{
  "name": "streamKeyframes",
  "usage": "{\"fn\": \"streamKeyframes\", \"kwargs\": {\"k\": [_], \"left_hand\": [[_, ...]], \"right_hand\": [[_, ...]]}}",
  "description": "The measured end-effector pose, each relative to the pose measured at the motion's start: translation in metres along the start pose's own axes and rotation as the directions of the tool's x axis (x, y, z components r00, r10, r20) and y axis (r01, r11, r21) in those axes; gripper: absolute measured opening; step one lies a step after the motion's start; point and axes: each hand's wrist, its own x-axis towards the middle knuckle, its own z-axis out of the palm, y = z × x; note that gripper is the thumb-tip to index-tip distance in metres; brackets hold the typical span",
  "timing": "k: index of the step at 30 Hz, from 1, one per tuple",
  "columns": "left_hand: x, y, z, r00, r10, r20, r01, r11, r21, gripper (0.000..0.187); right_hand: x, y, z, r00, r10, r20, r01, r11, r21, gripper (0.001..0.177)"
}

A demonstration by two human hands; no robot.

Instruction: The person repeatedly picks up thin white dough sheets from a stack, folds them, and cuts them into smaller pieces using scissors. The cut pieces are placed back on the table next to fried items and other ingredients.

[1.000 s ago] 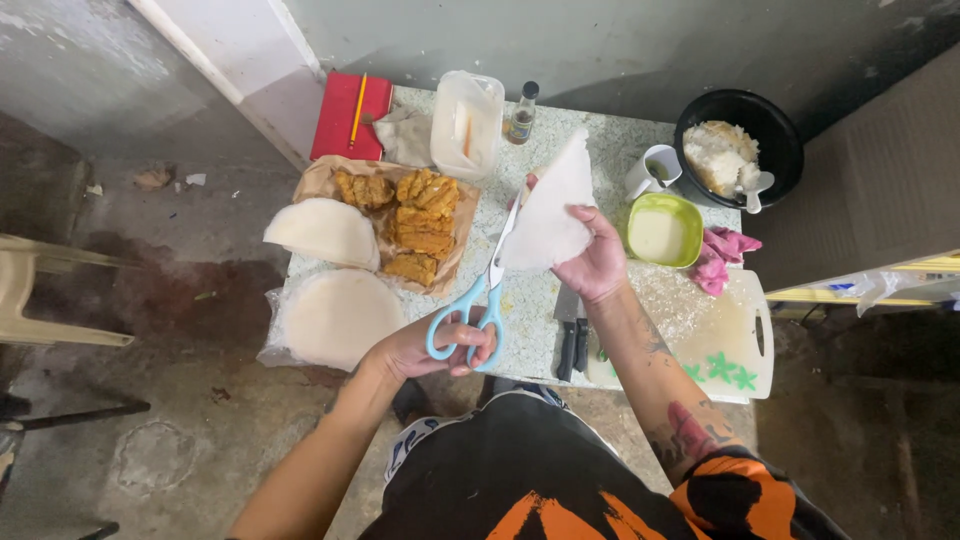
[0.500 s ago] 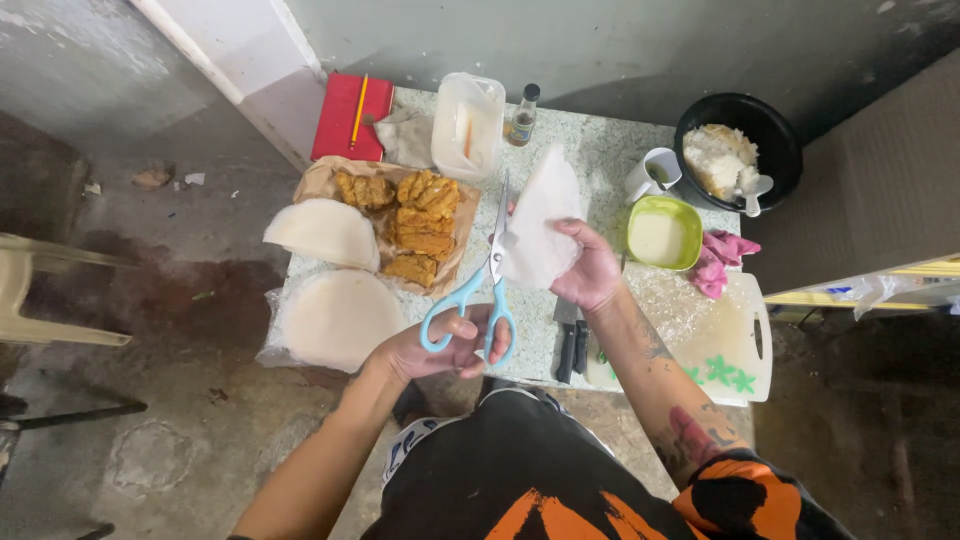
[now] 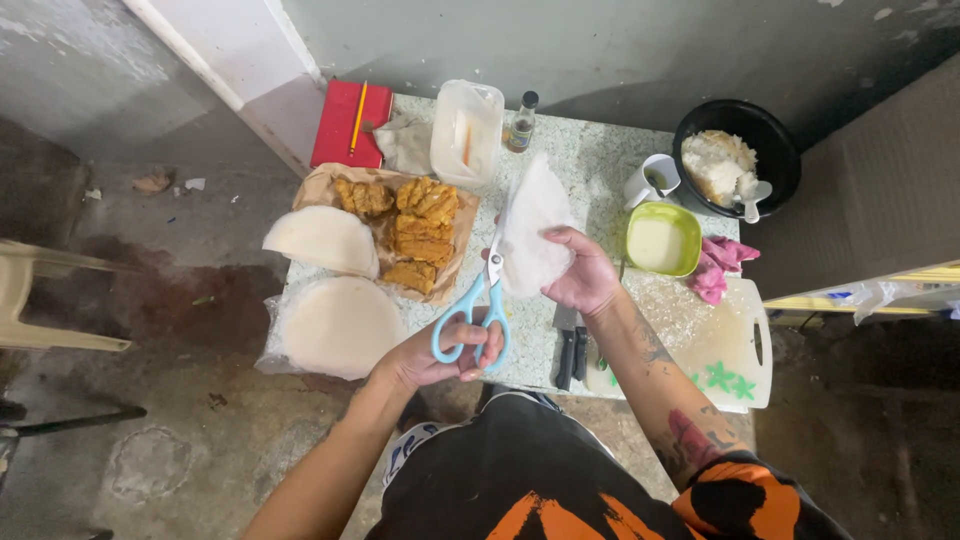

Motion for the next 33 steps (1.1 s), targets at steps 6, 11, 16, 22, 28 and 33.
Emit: {"fn": "streamKeyframes", "kwargs": {"k": [6,11,16,22,28,33], "left_hand": [[0.009,0.019,0.019,0.995,0.001,0.100,0.019,0.980,-0.199,0.036],[0.016,0.012,0.018,0.997,0.067,0.033,-0.062,0.988,-0.141,0.033],[0.019,0.001,0.009,0.991,0.102,-0.086,-0.111,0.988,-0.111,0.021],[0.021,-0.014,-0.022,0.983,0.110,-0.146,-0.126,0.986,-0.111,0.031],[0.024,-0.018,-0.080,0.855,0.159,-0.494,-0.130,0.987,0.093,0.033],[0.020,-0.109,-0.231,0.709,0.143,-0.690,0.583,0.431,0.688,0.031]], "right_hand": [[0.003,0.008,-0.060,0.995,0.065,-0.076,-0.069,0.997,-0.041,0.049],[0.001,0.011,0.010,0.997,0.069,-0.036,-0.073,0.990,-0.121,0.061],[0.003,0.009,0.014,0.998,0.055,0.003,-0.054,0.987,-0.150,0.067],[0.005,0.009,-0.039,0.993,0.091,-0.081,-0.100,0.987,-0.127,0.060],[-0.007,-0.002,-0.013,0.995,0.038,-0.090,-0.059,0.968,-0.245,0.063],[-0.024,-0.010,-0.063,0.992,-0.019,-0.125,-0.014,0.965,-0.262,0.064]]}}
